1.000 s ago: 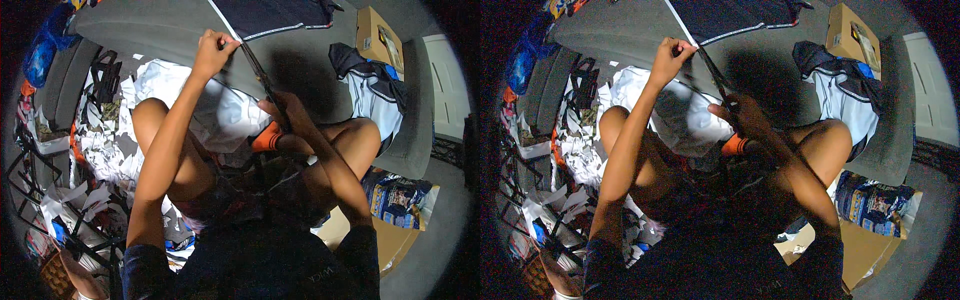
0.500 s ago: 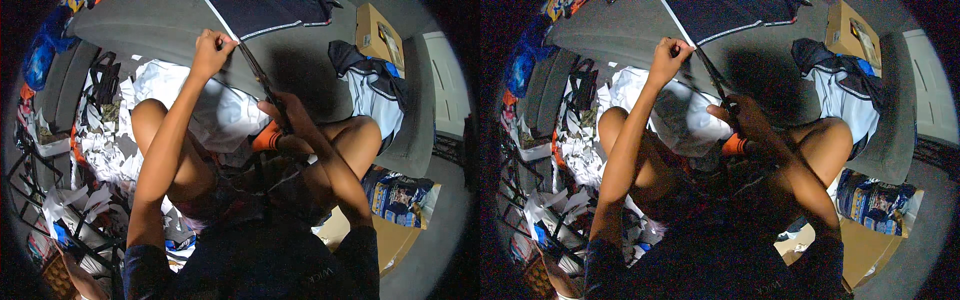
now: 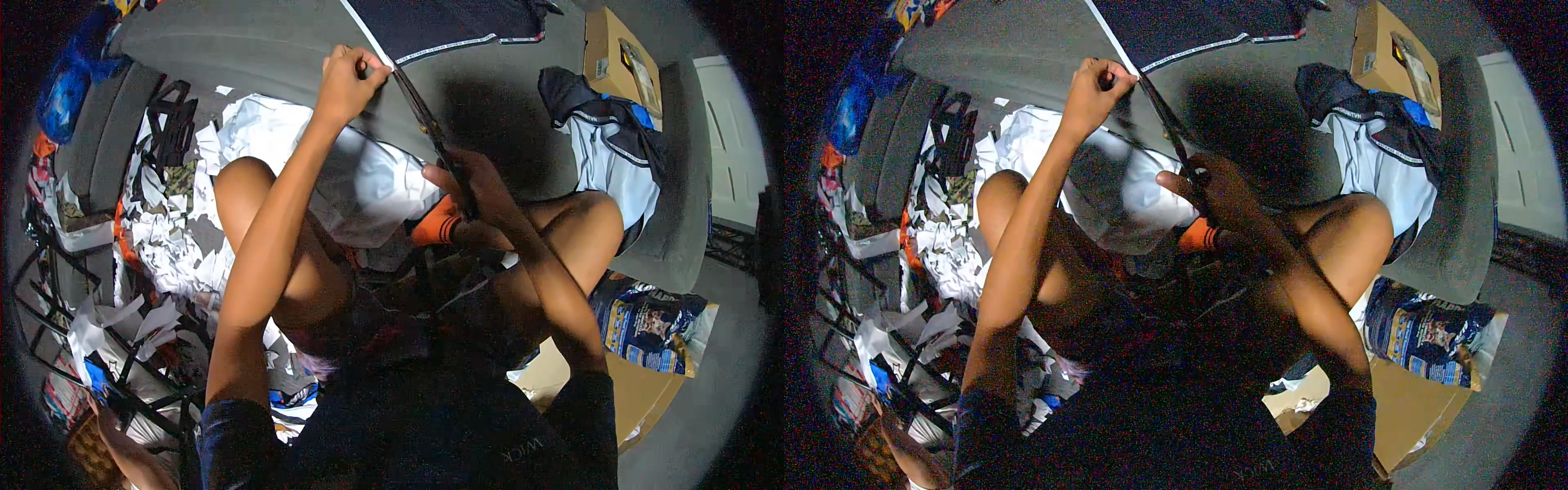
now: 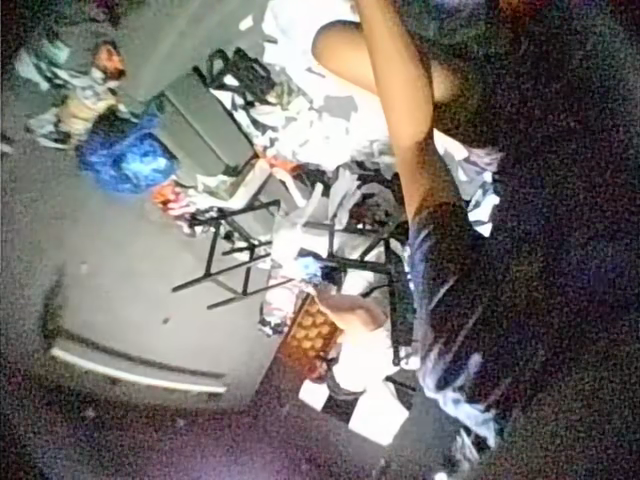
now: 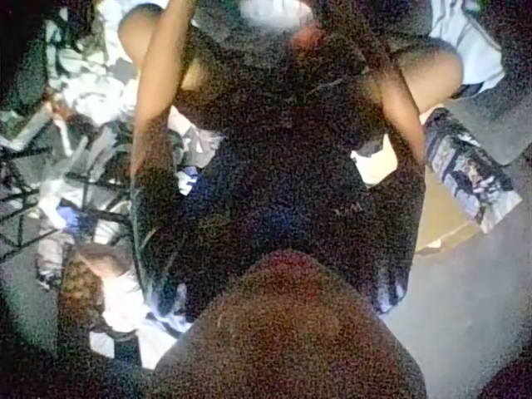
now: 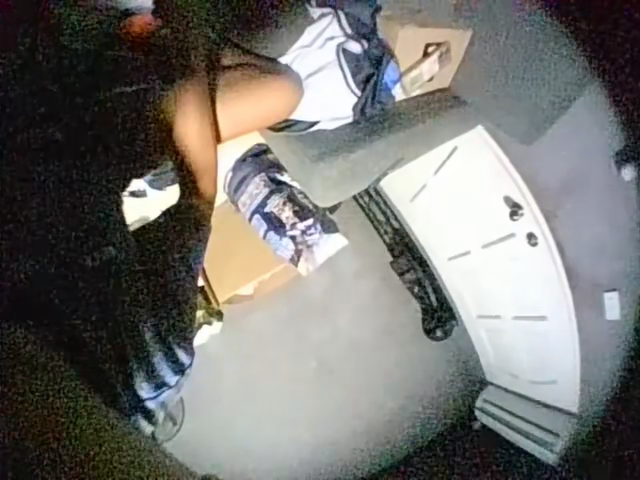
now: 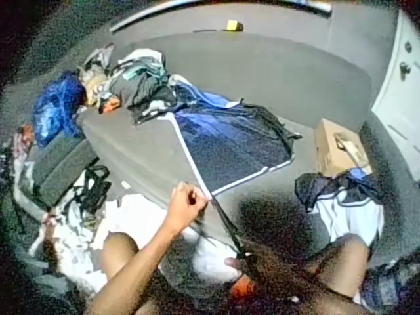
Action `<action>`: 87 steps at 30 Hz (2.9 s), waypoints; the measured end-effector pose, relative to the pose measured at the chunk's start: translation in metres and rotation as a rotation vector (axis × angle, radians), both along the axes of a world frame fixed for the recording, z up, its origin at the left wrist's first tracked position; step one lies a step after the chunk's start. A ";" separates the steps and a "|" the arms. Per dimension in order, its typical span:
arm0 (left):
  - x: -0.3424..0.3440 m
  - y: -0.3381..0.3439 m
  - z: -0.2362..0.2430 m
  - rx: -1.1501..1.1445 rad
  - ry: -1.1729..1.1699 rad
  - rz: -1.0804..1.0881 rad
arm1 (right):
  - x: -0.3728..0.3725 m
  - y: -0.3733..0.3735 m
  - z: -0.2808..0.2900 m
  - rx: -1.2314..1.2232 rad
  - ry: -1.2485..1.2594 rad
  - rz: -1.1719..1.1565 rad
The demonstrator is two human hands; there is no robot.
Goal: Cutting and trimming fabric patterns using scissors.
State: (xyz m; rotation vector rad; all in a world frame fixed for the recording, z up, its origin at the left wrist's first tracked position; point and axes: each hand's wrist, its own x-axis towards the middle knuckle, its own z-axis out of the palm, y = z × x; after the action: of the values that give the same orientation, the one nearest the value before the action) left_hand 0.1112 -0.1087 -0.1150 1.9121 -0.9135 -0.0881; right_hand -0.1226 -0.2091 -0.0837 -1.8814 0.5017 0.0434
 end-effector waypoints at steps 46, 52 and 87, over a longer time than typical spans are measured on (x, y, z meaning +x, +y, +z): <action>0.008 -0.001 0.006 -0.016 0.096 -0.015 | 0.021 -0.013 0.009 0.122 0.193 0.171; 0.009 0.000 0.002 -0.003 0.076 -0.046 | 0.003 -0.003 0.017 0.044 -0.032 0.131; -0.024 -0.001 -0.007 0.110 0.161 0.530 | 0.020 -0.001 0.002 0.083 0.099 0.022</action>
State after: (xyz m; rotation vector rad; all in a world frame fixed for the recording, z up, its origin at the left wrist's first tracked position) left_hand 0.0876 -0.1094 -0.1224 2.1539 -0.2807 0.0243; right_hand -0.1022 -0.2098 -0.0812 -1.8101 0.5390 0.1703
